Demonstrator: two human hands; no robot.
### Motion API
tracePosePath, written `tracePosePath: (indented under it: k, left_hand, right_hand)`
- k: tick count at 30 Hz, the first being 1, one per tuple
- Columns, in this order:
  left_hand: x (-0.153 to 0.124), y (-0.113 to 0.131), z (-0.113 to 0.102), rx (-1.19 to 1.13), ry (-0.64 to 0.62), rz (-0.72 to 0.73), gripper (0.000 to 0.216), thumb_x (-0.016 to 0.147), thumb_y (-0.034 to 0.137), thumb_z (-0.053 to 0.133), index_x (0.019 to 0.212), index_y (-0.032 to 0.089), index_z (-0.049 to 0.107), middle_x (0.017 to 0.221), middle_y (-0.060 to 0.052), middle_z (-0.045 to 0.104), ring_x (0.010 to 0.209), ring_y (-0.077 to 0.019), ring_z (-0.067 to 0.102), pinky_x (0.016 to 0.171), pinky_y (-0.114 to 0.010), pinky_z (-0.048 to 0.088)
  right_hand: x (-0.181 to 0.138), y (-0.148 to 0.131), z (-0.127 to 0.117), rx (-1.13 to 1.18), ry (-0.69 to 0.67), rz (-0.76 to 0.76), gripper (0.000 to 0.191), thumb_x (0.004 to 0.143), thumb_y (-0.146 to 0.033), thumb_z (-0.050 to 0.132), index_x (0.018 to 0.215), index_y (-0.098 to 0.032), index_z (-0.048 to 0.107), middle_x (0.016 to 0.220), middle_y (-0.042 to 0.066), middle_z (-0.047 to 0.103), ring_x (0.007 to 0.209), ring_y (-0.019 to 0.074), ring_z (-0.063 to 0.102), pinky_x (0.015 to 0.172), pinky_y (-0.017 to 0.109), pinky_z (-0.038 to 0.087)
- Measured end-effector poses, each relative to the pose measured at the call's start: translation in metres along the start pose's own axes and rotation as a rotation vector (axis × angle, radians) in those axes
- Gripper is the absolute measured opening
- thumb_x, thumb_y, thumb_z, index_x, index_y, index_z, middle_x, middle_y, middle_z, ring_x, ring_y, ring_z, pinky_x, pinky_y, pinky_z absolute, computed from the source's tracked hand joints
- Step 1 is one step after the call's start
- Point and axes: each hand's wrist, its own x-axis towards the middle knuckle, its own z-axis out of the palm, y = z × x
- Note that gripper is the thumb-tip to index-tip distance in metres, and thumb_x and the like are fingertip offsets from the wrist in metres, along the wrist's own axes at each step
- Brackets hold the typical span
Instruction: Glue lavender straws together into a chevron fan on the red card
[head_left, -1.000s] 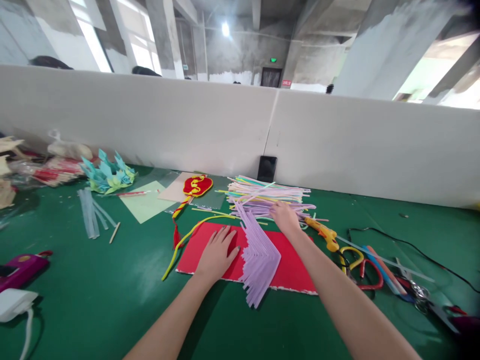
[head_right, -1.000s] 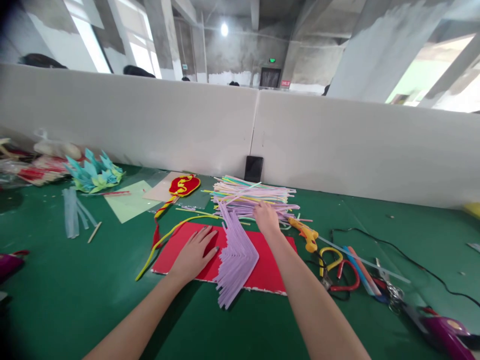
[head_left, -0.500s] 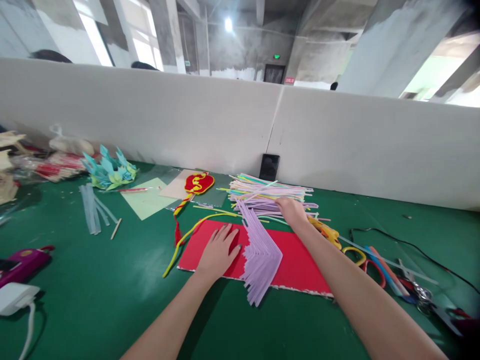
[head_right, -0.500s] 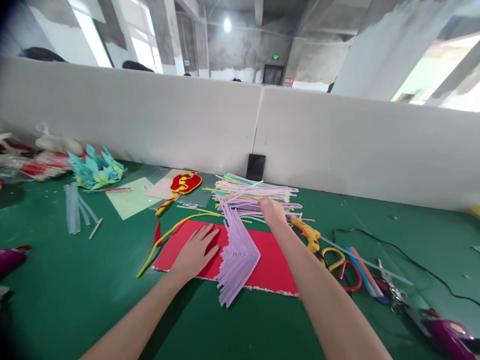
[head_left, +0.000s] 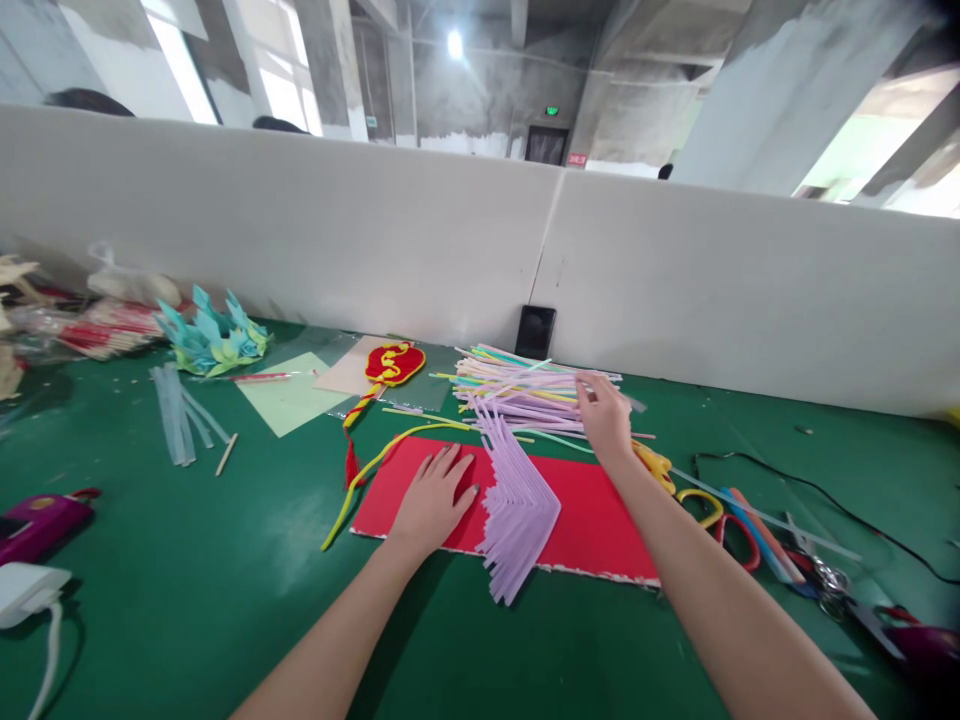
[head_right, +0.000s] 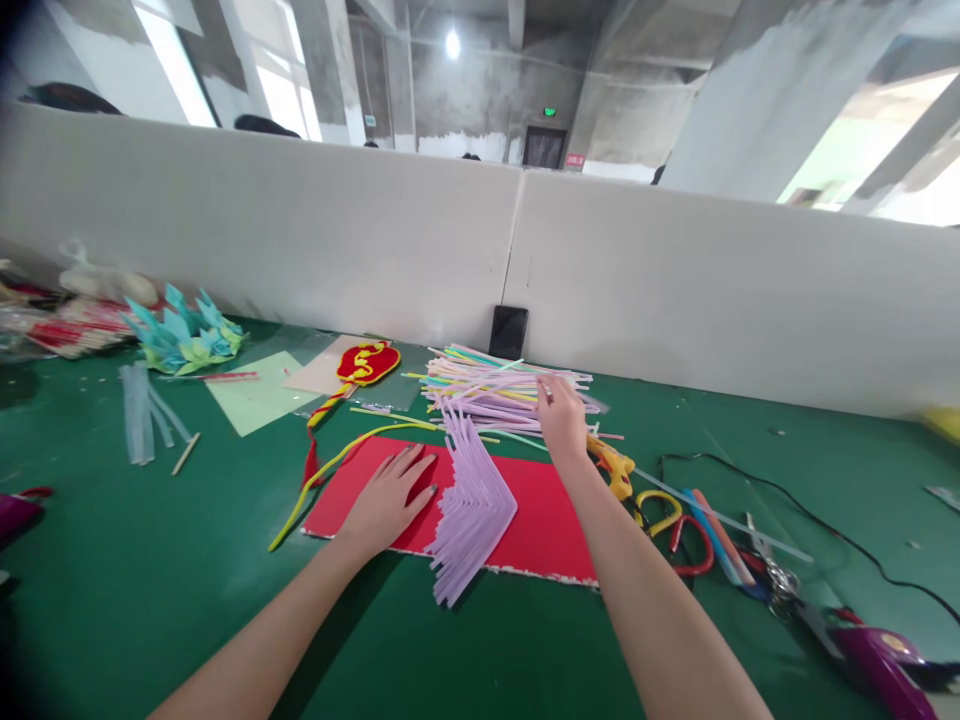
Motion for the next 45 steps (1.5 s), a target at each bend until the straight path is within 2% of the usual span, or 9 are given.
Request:
tracePosePath:
  k: [4, 15, 23, 27, 31, 33, 36, 38, 45]
  left_hand:
    - [0.0, -0.001, 0.001, -0.003, -0.001, 0.002, 0.048, 0.092, 0.037, 0.041, 0.134, 0.017, 0.047, 0.146, -0.01, 0.038, 0.134, -0.0262, 0.034, 0.11, -0.045, 0.029]
    - [0.0, -0.002, 0.004, -0.015, 0.019, 0.013, 0.048, 0.092, 0.038, 0.04, 0.135, 0.017, 0.046, 0.146, -0.01, 0.039, 0.134, -0.0268, 0.034, 0.11, -0.046, 0.029]
    - [-0.001, -0.002, 0.001, -0.033, 0.033, 0.018, 0.046, 0.093, 0.039, 0.039, 0.133, 0.019, 0.047, 0.145, -0.01, 0.04, 0.134, -0.0261, 0.035, 0.11, -0.046, 0.029]
    - [0.0, -0.001, 0.001, -0.057, 0.035, 0.015, 0.046, 0.092, 0.039, 0.04, 0.133, 0.018, 0.047, 0.143, -0.011, 0.043, 0.134, -0.0264, 0.035, 0.11, -0.046, 0.029]
    - [-0.002, 0.006, -0.005, -0.092, 0.085, -0.02, 0.047, 0.095, 0.034, 0.035, 0.138, 0.017, 0.039, 0.145, -0.011, 0.04, 0.133, -0.0242, 0.036, 0.109, -0.044, 0.03]
    - [-0.005, 0.012, -0.01, -0.147, 0.103, 0.052, 0.048, 0.095, 0.035, 0.036, 0.14, 0.02, 0.037, 0.148, -0.009, 0.035, 0.135, -0.0225, 0.032, 0.11, -0.042, 0.029]
    - [-0.01, 0.021, -0.016, -0.228, -0.032, 0.335, 0.052, 0.089, 0.037, 0.049, 0.139, 0.031, 0.037, 0.152, -0.001, 0.029, 0.139, -0.021, 0.025, 0.113, -0.04, 0.024]
    - [-0.012, 0.024, -0.018, -0.235, -0.144, 0.423, 0.052, 0.087, 0.039, 0.053, 0.137, 0.034, 0.04, 0.151, 0.001, 0.031, 0.139, -0.0212, 0.025, 0.114, -0.042, 0.02]
    - [-0.012, 0.026, -0.017, -0.25, -0.183, 0.413, 0.047, 0.086, 0.041, 0.053, 0.132, 0.033, 0.048, 0.149, 0.0, 0.035, 0.137, -0.0215, 0.031, 0.114, -0.043, 0.019]
  right_hand:
    - [0.001, -0.015, -0.009, 0.013, 0.053, 0.026, 0.032, 0.09, -0.023, 0.036, 0.107, -0.014, 0.063, 0.102, 0.011, 0.066, 0.079, 0.0168, 0.062, 0.073, 0.029, 0.048]
    - [0.013, -0.043, -0.033, -0.293, -0.104, 0.22, 0.034, 0.091, -0.031, 0.039, 0.111, -0.025, 0.066, 0.081, 0.007, 0.069, 0.076, 0.021, 0.062, 0.066, 0.028, 0.038]
    - [0.035, -0.037, -0.047, -0.185, -0.05, 0.419, 0.053, 0.094, -0.045, 0.027, 0.082, -0.02, 0.072, 0.069, 0.009, 0.069, 0.074, 0.0235, 0.062, 0.067, 0.03, 0.04]
    - [0.041, -0.033, -0.053, -0.229, -0.017, 0.362, 0.056, 0.094, -0.048, 0.025, 0.085, -0.018, 0.071, 0.07, 0.01, 0.069, 0.073, 0.0245, 0.062, 0.066, 0.031, 0.04]
    - [0.038, -0.043, -0.048, -0.342, -0.097, 0.242, 0.045, 0.093, -0.044, 0.032, 0.101, -0.02, 0.07, 0.082, 0.011, 0.07, 0.074, 0.0223, 0.062, 0.064, 0.029, 0.039]
    - [0.034, -0.049, -0.043, -0.363, -0.14, 0.207, 0.041, 0.093, -0.041, 0.034, 0.107, -0.022, 0.068, 0.086, 0.011, 0.071, 0.075, 0.0214, 0.063, 0.065, 0.028, 0.039]
    - [0.028, -0.053, -0.036, -0.38, -0.193, 0.161, 0.041, 0.093, -0.04, 0.035, 0.102, -0.02, 0.07, 0.083, 0.011, 0.07, 0.076, 0.0219, 0.063, 0.064, 0.028, 0.039]
    - [0.025, -0.052, -0.033, -0.381, -0.203, 0.133, 0.04, 0.093, -0.04, 0.036, 0.095, -0.02, 0.071, 0.083, 0.012, 0.07, 0.078, 0.0222, 0.062, 0.064, 0.028, 0.039]
    - [0.036, -0.031, -0.037, -0.418, -0.063, 0.173, 0.041, 0.095, -0.032, 0.032, 0.096, -0.012, 0.068, 0.099, 0.017, 0.063, 0.101, 0.0273, 0.051, 0.071, 0.033, 0.04]
